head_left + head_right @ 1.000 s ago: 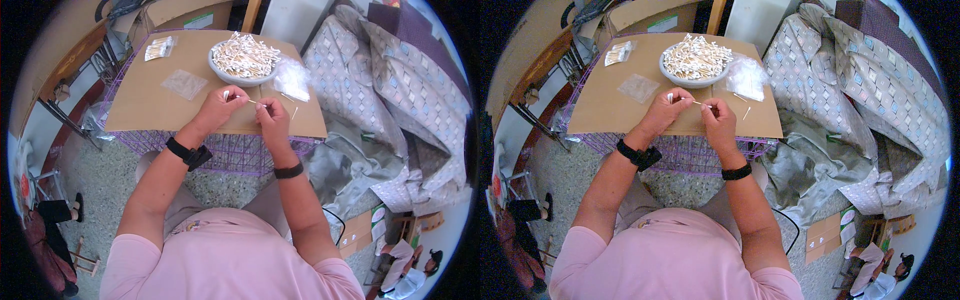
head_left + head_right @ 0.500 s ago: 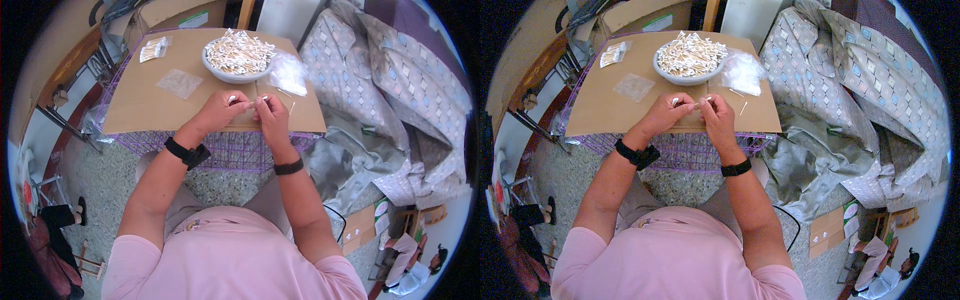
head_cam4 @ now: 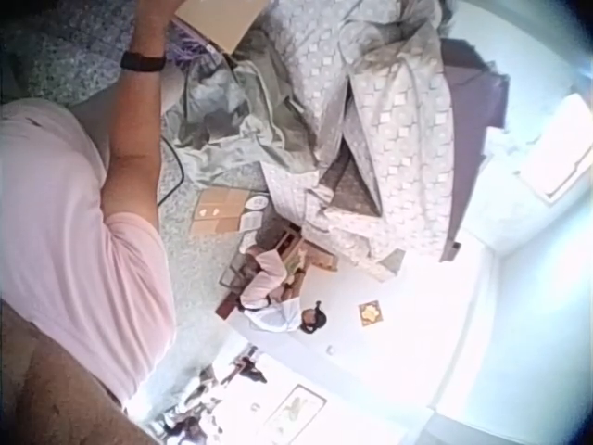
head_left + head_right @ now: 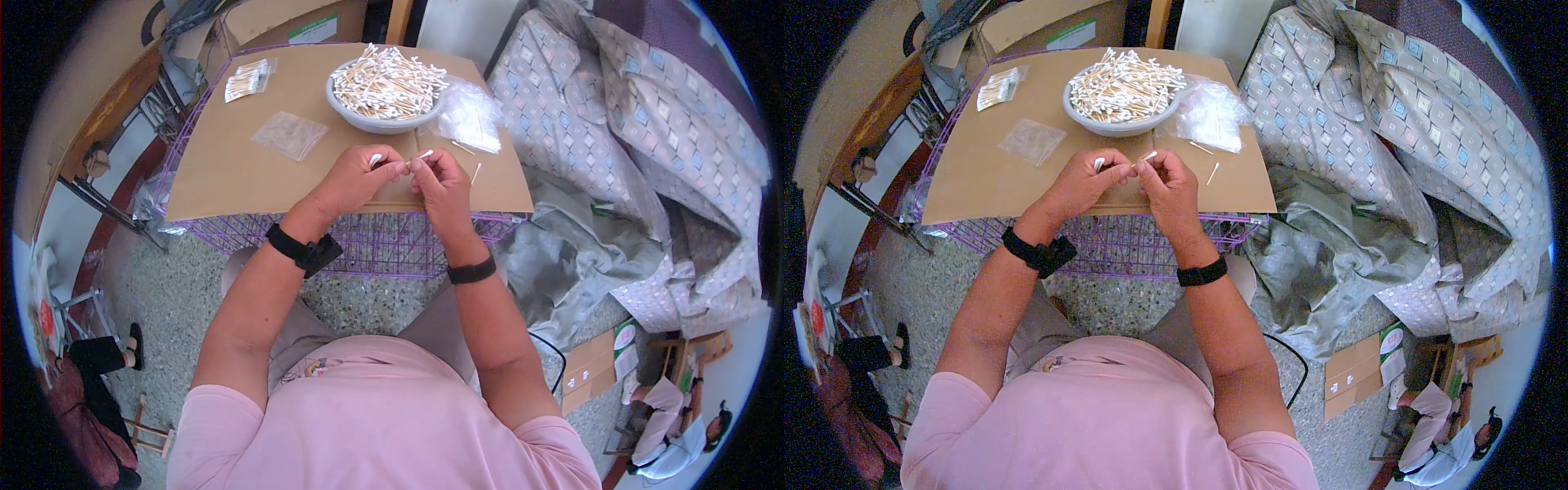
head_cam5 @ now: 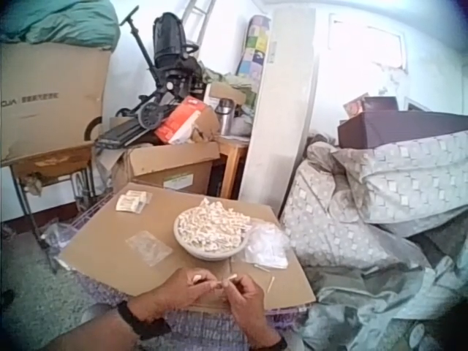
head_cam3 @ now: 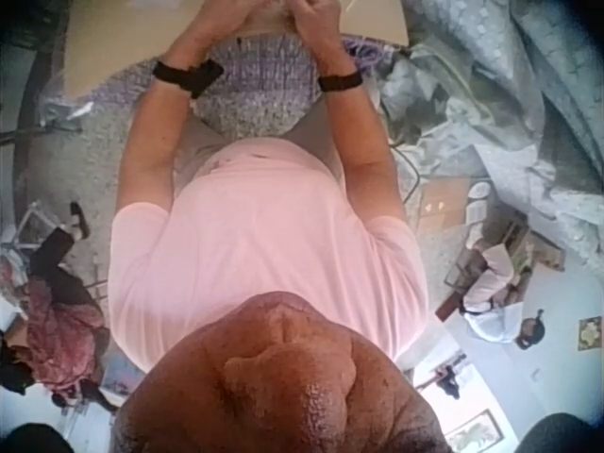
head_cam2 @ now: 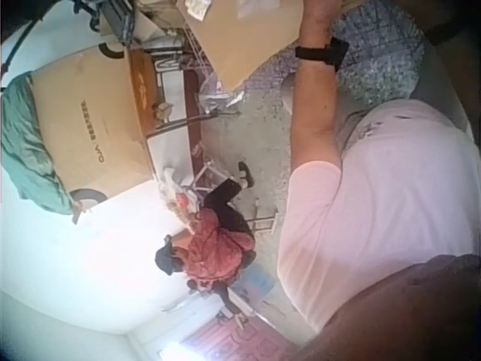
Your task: Packaging individual cotton swabs into small plastic bags.
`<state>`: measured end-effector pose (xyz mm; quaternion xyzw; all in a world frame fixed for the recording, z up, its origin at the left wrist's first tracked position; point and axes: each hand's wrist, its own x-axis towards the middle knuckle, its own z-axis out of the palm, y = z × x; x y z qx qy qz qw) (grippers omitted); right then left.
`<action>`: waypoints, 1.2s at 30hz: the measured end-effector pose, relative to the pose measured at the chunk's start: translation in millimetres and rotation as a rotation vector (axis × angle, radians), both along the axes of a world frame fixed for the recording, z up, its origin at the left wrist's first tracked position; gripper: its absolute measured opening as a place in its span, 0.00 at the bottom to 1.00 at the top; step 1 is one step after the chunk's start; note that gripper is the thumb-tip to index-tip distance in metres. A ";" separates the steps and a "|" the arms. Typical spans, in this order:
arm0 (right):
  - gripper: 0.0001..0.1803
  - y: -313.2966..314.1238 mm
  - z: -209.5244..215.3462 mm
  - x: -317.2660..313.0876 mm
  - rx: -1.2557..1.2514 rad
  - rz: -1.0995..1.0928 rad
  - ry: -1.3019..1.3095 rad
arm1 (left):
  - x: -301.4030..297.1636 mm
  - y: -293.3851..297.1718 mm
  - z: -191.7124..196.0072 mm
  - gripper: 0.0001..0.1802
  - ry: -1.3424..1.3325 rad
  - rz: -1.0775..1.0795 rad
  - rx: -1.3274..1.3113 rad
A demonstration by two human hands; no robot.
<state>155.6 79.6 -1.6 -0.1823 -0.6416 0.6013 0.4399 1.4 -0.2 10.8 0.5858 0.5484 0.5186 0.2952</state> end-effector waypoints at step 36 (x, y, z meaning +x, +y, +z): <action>0.04 -1.0 -2.7 -0.2 -0.033 0.008 0.052 | 1.1 1.8 -0.9 0.06 0.060 0.027 -0.039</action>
